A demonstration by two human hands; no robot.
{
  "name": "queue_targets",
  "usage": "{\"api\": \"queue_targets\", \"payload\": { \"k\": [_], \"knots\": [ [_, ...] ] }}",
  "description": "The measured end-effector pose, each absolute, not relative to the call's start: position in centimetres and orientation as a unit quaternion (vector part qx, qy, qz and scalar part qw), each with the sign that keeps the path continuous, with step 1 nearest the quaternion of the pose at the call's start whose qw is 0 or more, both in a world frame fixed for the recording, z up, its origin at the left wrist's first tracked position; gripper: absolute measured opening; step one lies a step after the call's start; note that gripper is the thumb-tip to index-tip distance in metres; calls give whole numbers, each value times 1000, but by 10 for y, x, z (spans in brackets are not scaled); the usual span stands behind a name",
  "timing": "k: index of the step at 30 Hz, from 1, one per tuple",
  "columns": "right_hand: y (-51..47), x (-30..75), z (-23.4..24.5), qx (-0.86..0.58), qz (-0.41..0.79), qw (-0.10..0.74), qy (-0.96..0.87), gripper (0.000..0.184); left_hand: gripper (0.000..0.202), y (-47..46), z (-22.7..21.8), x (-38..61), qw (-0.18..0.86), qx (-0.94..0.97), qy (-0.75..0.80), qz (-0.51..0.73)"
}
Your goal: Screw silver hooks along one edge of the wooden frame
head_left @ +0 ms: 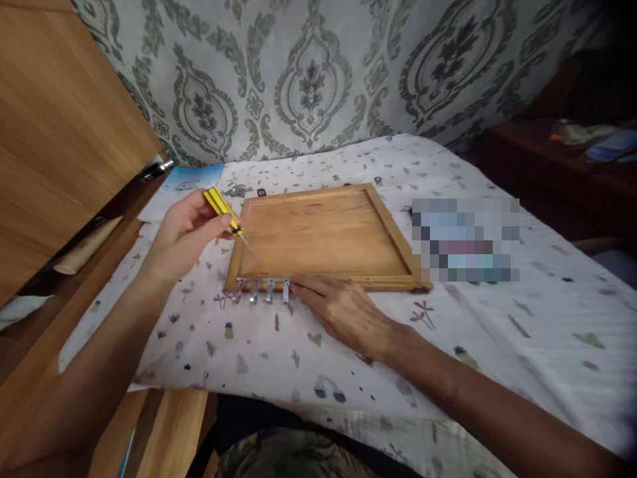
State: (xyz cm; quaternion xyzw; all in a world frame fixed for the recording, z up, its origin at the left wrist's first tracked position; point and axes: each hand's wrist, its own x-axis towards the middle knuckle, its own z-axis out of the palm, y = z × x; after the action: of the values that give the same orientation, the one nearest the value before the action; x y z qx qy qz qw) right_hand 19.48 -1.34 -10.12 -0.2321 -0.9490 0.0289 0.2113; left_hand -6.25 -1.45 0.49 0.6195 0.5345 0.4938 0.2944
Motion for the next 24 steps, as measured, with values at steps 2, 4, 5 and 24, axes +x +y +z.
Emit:
{"api": "queue_targets", "payload": {
  "k": [2,4,5,24],
  "knots": [
    [-13,195,-101,-232,27,206,-950,28,23,-15,6,-32,350,581,477,559],
    [-13,195,-100,-233,25,197,-952,28,17,-13,2,-8,408,551,433,585],
    [-14,195,-100,-234,26,195,-952,28,18,-12,-1,1,432,536,414,595],
    [-13,195,-101,-225,42,220,-948,26,44,-20,-18,35,415,497,335,685]
  ]
}}
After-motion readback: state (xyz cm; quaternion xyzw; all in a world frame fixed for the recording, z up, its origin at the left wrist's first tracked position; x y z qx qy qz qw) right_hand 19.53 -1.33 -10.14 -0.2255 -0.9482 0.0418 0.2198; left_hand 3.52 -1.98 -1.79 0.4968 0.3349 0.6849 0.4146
